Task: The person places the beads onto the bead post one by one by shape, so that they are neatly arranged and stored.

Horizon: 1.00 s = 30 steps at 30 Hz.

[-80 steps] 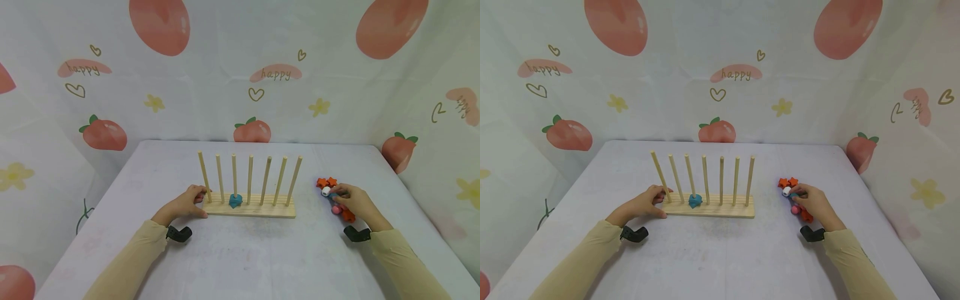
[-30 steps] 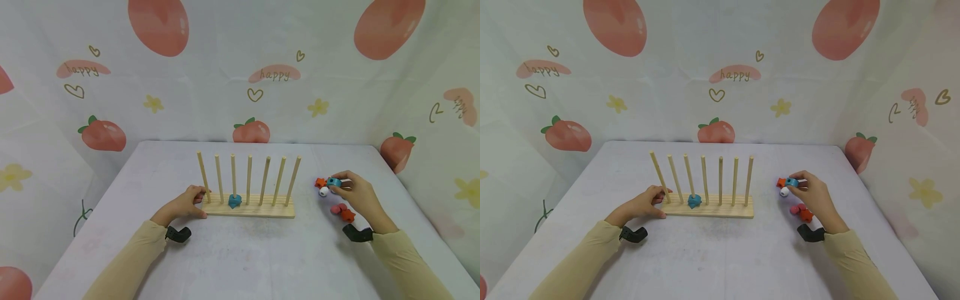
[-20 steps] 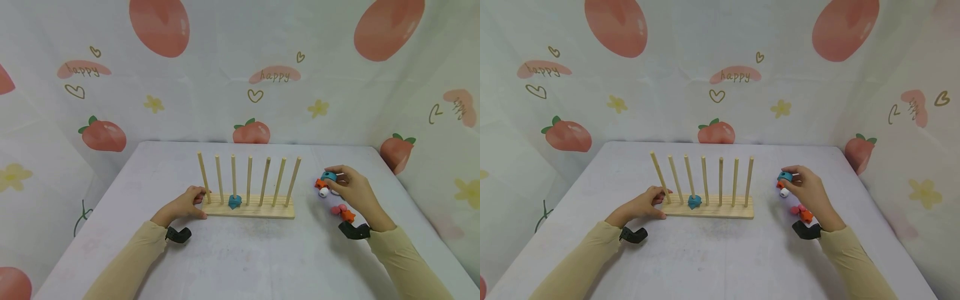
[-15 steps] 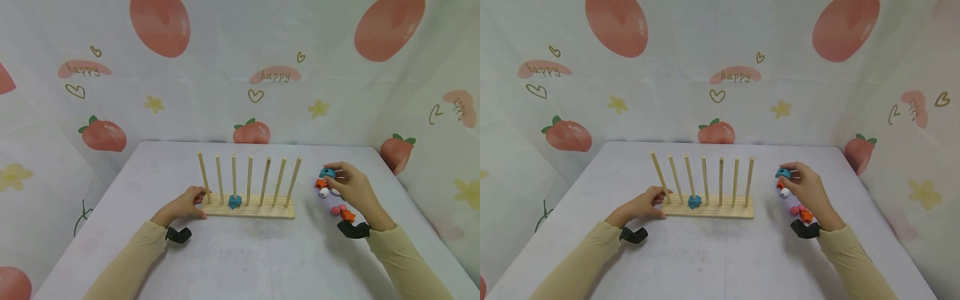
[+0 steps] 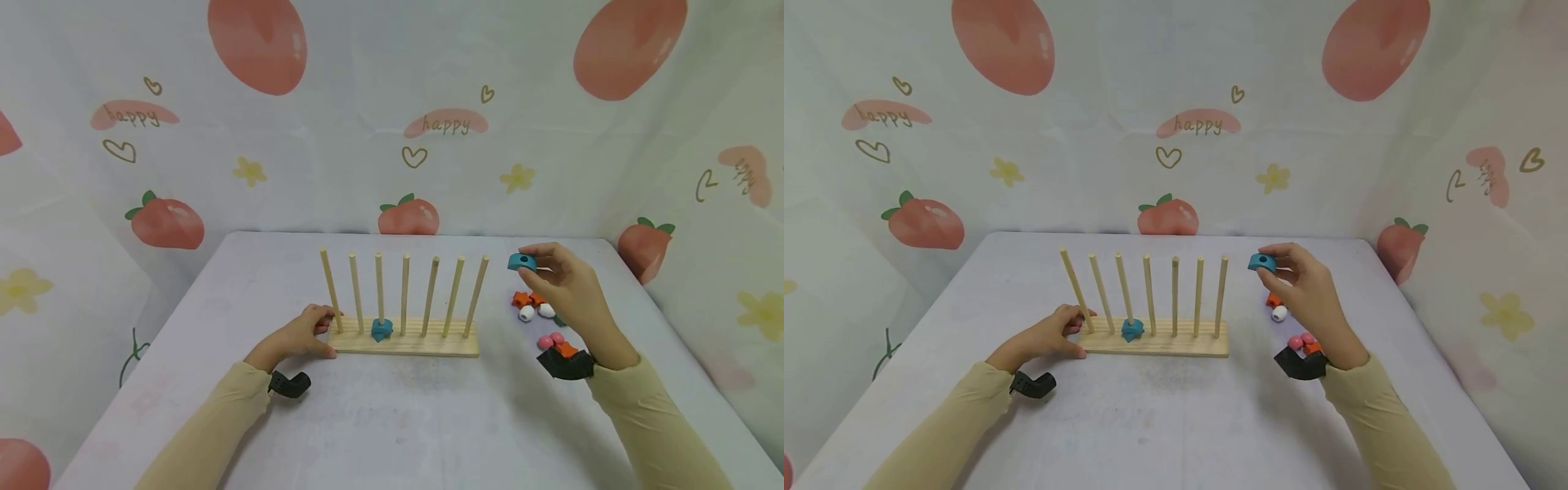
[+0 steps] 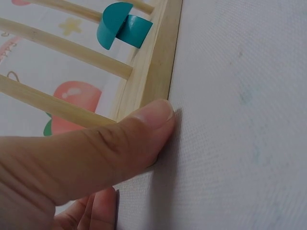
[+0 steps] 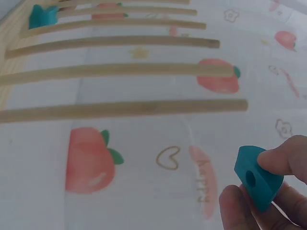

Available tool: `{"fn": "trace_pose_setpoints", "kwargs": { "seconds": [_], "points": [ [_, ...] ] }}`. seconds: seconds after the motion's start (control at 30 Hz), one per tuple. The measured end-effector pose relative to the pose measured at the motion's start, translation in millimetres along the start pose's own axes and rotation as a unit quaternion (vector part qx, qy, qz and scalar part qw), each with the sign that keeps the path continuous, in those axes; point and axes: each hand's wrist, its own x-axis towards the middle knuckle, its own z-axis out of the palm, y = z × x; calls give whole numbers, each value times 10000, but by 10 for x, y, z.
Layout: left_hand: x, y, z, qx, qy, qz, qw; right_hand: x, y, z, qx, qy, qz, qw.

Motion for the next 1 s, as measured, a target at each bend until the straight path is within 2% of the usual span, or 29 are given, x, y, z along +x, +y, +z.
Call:
{"fn": "trace_pose_setpoints", "kwargs": {
  "seconds": [0.27,0.57,1.0],
  "points": [
    [-3,-3,-4,-62,-6,35,10000,110,-200,66,468,139,-463,9977],
    [-7,8,-6,-10,-11,88,10000,227,-452,180,1211,105,-879,9887],
    [16,-13,-14,60,-50,76,9999,372,-694,447,2252,-235,-1327,9649]
  ]
}}
